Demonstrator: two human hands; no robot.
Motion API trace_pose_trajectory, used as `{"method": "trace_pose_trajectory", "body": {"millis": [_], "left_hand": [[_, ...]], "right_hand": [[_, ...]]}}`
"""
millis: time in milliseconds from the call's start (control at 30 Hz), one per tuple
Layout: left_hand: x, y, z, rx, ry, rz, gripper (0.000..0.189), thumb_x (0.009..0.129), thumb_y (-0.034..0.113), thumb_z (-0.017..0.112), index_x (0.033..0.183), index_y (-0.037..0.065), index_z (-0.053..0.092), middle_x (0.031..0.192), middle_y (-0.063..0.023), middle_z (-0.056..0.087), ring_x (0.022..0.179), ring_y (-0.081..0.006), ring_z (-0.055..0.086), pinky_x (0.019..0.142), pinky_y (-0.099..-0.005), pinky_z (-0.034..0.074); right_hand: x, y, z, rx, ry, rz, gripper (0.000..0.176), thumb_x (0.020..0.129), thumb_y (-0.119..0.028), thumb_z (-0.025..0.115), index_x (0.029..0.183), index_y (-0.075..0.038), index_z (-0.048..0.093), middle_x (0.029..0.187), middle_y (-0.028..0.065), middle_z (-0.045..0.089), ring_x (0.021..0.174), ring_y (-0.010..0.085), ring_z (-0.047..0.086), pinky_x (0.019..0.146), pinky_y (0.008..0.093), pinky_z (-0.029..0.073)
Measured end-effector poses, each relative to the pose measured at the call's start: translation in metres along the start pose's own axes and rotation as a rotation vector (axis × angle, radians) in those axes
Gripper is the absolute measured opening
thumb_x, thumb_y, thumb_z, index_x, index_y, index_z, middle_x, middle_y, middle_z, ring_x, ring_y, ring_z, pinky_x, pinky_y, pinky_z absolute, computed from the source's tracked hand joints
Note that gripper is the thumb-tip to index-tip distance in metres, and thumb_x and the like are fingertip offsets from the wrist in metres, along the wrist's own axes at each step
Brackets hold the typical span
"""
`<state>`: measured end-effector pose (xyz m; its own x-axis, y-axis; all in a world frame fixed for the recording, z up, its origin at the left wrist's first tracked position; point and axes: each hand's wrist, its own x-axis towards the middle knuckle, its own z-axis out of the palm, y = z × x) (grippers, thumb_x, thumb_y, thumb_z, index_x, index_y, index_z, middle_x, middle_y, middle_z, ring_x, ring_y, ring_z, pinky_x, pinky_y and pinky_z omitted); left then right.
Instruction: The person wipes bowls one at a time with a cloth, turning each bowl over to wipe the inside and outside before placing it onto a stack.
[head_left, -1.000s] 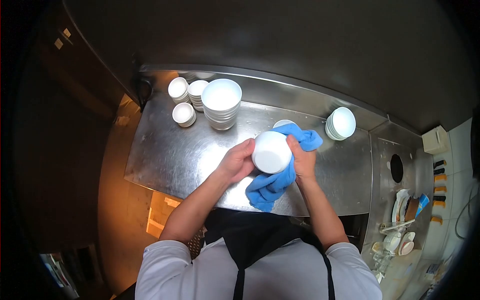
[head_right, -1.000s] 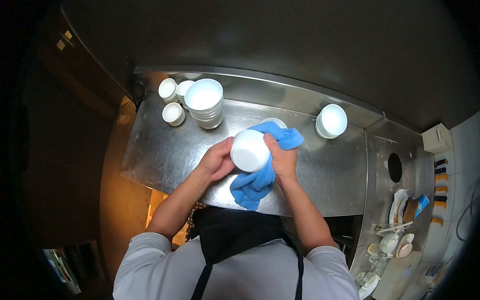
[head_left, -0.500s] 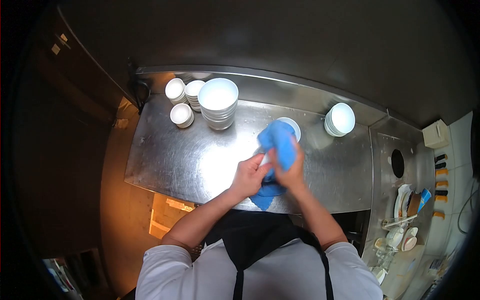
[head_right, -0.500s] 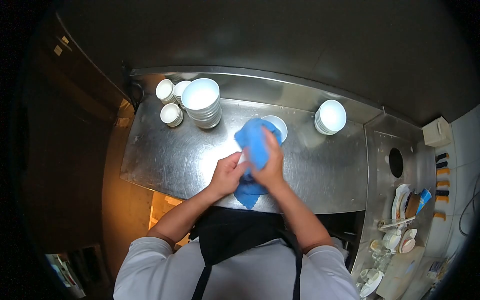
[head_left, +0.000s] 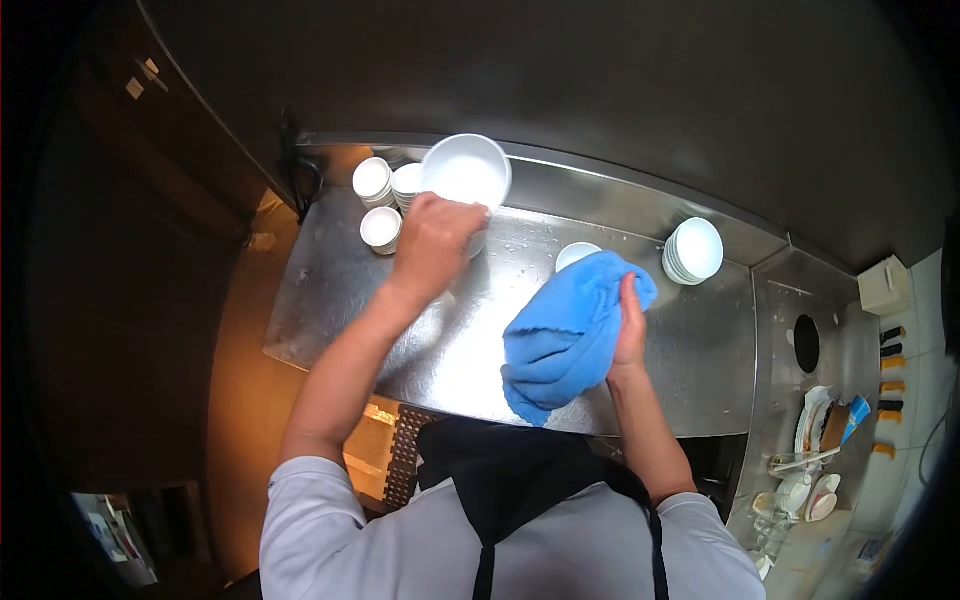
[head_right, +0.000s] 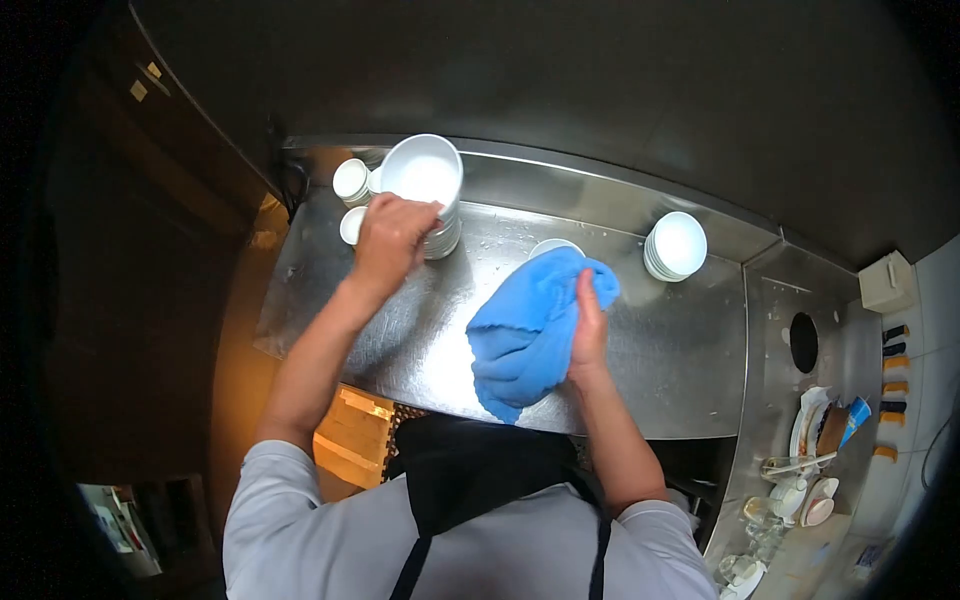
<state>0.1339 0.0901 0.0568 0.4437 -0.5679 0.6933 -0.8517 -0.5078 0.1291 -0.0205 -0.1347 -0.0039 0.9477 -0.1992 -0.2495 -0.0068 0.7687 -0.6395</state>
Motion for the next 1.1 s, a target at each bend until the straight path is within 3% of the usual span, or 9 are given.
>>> {"method": "trace_pose_trajectory", "body": {"millis": [367,467,567,667,733,867,1000,1033,1100], "left_hand": [[0.003,-0.02,0.01,0.071,-0.203,-0.125,0.009,0.083,0.005,0.06,0.082,0.008,0.068,0.072,-0.0093,0.068,0.074,-0.025,0.066,0.078,-0.0384,0.043],[0.004,-0.018,0.011,0.063,-0.293,-0.16,0.016,0.086,0.014,0.067,0.1,0.007,0.069,0.083,-0.0109,0.07,0.084,-0.0272,0.067,0.087,-0.0402,0.046],[0.02,0.016,0.008,0.338,0.053,-0.034,0.033,0.085,0.017,0.069,0.116,0.006,0.065,0.104,-0.0144,0.069,0.101,-0.0323,0.064,0.098,-0.0434,0.044],[0.005,0.051,0.04,-0.183,0.004,-0.06,0.045,0.085,0.023,0.071,0.124,0.004,0.061,0.122,-0.0164,0.063,0.116,-0.0355,0.057,0.11,-0.0473,0.035],[-0.011,0.075,0.084,-0.512,-0.407,-0.123,0.045,0.084,0.025,0.071,0.123,0.004,0.062,0.125,-0.0157,0.062,0.12,-0.0332,0.054,0.115,-0.0504,0.027],[-0.046,0.073,0.174,-0.103,-0.539,0.14,0.036,0.088,0.028,0.067,0.117,0.008,0.065,0.109,-0.0158,0.066,0.103,-0.0326,0.062,0.119,-0.052,0.02],[-0.032,0.091,0.159,-0.347,-0.778,-0.279,0.026,0.094,0.025,0.059,0.115,0.01,0.065,0.103,-0.0166,0.067,0.092,-0.0353,0.063,0.115,-0.0489,0.03],[-0.026,0.104,0.144,-0.603,-0.712,-0.623,0.024,0.096,0.015,0.056,0.115,0.001,0.061,0.113,-0.0146,0.067,0.099,-0.0314,0.065,0.105,-0.0466,0.04],[-0.037,0.121,0.149,-1.27,-0.529,-0.91,0.026,0.094,0.012,0.058,0.118,0.001,0.061,0.109,-0.0132,0.069,0.099,-0.0258,0.065,0.098,-0.0414,0.045]], "right_hand": [[-0.01,-0.023,-0.059,0.022,0.194,-0.176,0.06,0.099,-0.056,0.046,0.123,-0.002,0.057,0.116,0.0136,0.065,0.107,0.0268,0.064,0.097,0.0422,0.05],[-0.02,-0.039,-0.07,0.037,0.274,-0.234,0.059,0.099,-0.054,0.048,0.122,-0.001,0.058,0.114,0.0119,0.065,0.105,0.0241,0.063,0.097,0.0396,0.049],[-0.027,-0.045,-0.082,0.034,0.299,-0.263,0.059,0.099,-0.055,0.048,0.122,-0.001,0.057,0.115,0.0114,0.065,0.105,0.0236,0.063,0.097,0.0394,0.049],[-0.03,-0.043,-0.088,0.057,0.358,-0.281,0.059,0.099,-0.055,0.048,0.123,-0.001,0.057,0.116,0.0112,0.064,0.105,0.0237,0.063,0.096,0.0392,0.05],[-0.031,-0.041,-0.087,0.004,0.373,-0.275,0.058,0.1,-0.054,0.047,0.123,-0.001,0.057,0.117,0.0115,0.064,0.106,0.0238,0.063,0.095,0.0389,0.05],[-0.032,-0.034,-0.084,-0.094,0.33,-0.296,0.053,0.101,-0.049,0.048,0.123,-0.001,0.056,0.116,0.012,0.064,0.107,0.0229,0.062,0.093,0.0382,0.051],[-0.036,-0.032,-0.096,-0.3,0.396,-0.371,0.047,0.102,-0.041,0.05,0.123,0.001,0.055,0.115,0.0119,0.064,0.106,0.0211,0.062,0.093,0.0356,0.049],[-0.035,-0.028,-0.099,-0.375,0.421,-0.428,0.045,0.102,-0.038,0.052,0.122,0.001,0.055,0.115,0.0122,0.063,0.107,0.0214,0.062,0.093,0.0355,0.049],[-0.037,-0.016,-0.093,-0.607,0.376,-0.512,0.04,0.101,-0.032,0.055,0.121,0.002,0.055,0.116,0.0129,0.063,0.106,0.0219,0.061,0.094,0.0357,0.048]]}}
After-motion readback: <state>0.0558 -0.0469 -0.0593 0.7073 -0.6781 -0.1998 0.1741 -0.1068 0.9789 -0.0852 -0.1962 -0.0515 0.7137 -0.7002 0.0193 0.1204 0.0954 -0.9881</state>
